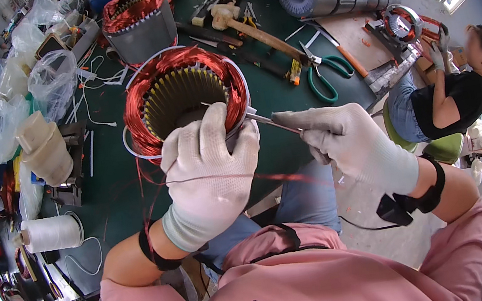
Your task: The person is winding and securing wire around motor stators using thread, scissors, and a wooden mallet.
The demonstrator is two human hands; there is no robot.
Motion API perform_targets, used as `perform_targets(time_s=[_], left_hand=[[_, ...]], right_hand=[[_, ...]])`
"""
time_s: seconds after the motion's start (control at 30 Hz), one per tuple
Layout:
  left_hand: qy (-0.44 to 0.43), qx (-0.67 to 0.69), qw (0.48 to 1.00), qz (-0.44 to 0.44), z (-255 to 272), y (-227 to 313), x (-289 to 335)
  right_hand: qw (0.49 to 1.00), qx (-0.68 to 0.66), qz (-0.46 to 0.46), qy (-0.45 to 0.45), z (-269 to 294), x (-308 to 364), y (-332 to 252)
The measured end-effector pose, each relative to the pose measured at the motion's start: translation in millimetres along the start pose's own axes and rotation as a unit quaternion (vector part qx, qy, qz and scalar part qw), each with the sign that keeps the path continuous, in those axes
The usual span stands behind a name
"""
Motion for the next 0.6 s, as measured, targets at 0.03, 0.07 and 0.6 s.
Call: perform_targets(time_s=[0.03,0.07,0.6], left_hand=[[0.005,-0.004,1.000,0.001,2.9,0.9,-1.8],[-0.019,-0.018,1.000,-0.001,5.4,2.2,-3.7],[-0.183,0.400,0.896,0.063,-11.6,-129.5,-80.2]], right_hand=[[1.000,0.004,0.005,0.001,-0.5,-1.2,3.4],[0.999,0.003,0.035,0.011,-2.1,-2.3,11.1],[0.984,0.101,0.126,0.077,-15.8,-2.8,20.5]])
Point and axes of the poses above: each hand's wrist, its own x-axis away from the middle knuckle, its own z-axis out of the back of the hand, y = z × x, the point moved 2 cm from there along -x, towards the middle knuckle, and after that the axes turned 10 degrees about x, right-handed, at the moved point
